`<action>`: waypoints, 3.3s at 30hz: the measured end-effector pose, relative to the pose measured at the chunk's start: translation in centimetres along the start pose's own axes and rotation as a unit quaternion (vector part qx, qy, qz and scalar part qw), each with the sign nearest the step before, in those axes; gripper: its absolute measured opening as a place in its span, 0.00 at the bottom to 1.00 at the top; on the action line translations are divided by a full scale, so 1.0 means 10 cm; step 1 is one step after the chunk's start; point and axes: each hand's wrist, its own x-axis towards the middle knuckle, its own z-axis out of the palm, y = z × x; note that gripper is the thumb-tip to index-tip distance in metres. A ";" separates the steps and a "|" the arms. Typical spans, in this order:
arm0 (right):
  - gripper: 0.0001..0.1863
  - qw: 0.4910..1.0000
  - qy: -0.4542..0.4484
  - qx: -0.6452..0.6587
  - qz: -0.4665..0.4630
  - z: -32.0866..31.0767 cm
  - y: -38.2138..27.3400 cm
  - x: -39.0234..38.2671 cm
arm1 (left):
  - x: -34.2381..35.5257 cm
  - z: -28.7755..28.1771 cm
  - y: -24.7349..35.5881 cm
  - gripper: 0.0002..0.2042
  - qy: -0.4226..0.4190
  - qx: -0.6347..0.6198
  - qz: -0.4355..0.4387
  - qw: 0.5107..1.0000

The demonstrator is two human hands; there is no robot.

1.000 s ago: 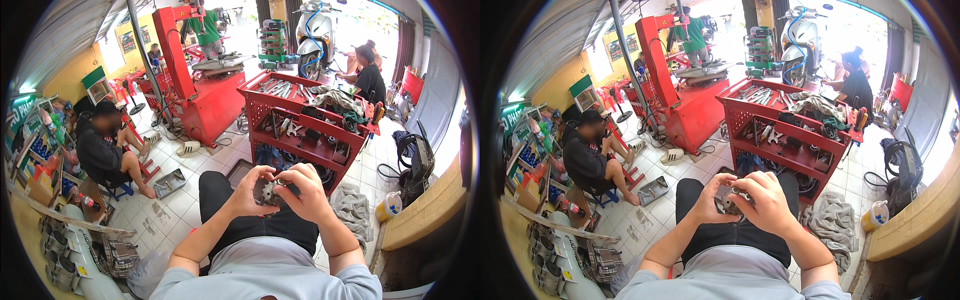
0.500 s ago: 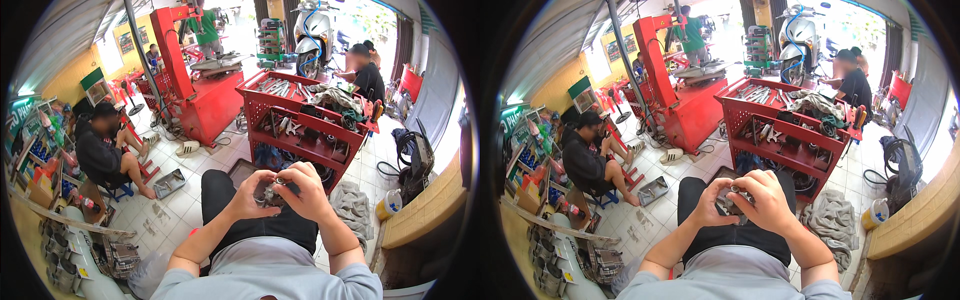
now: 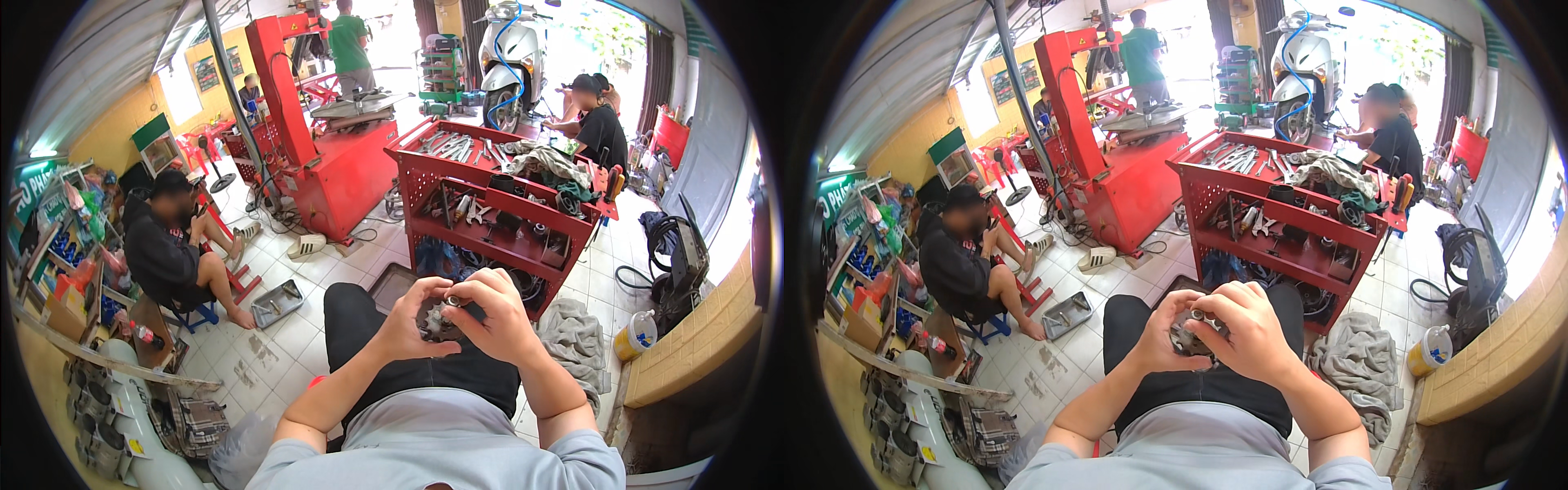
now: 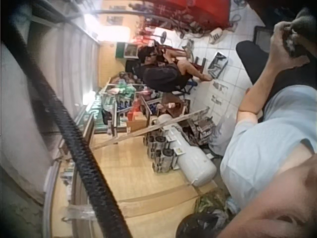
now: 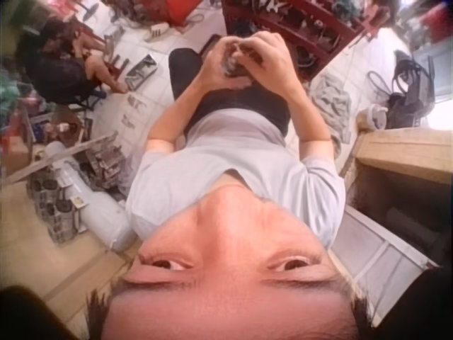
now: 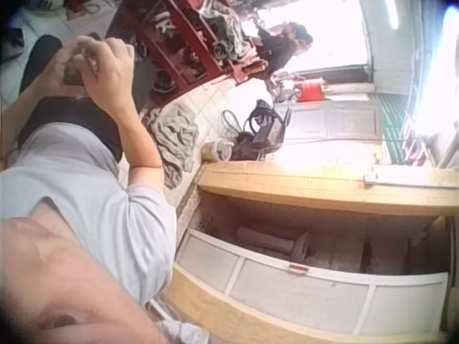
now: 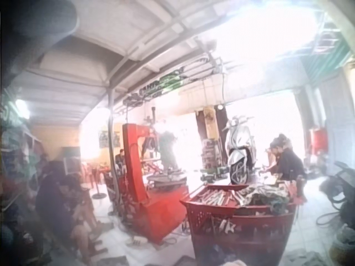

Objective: The person disassembles a mechanical component, removing a bolt and a circular part. They then handle a separate gear-like object, rotating it and inspecting its teeth and central hub with their fingers.

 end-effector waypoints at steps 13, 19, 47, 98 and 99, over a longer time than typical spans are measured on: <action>0.12 0.999 0.000 0.014 0.029 0.02 0.02 -0.01 | -0.01 -0.07 -0.08 0.32 0.034 -0.082 0.015 0.996; 0.12 0.999 -0.003 0.027 0.023 0.01 -0.01 -0.01 | -0.04 0.04 -0.01 0.40 -0.023 -0.082 0.011 0.996; 0.12 1.000 0.001 0.013 0.019 -0.01 0.02 -0.02 | -0.02 -0.03 -0.11 0.25 0.016 -0.147 0.016 0.989; 0.12 0.999 -0.011 0.022 0.033 0.00 -0.01 -0.02 | -0.01 -0.02 -0.03 0.40 -0.048 -0.107 -0.041 0.992; 0.12 0.999 -0.009 0.019 0.032 0.00 0.00 -0.02 | 0.00 -0.06 -0.06 0.41 -0.044 -0.097 -0.033 0.994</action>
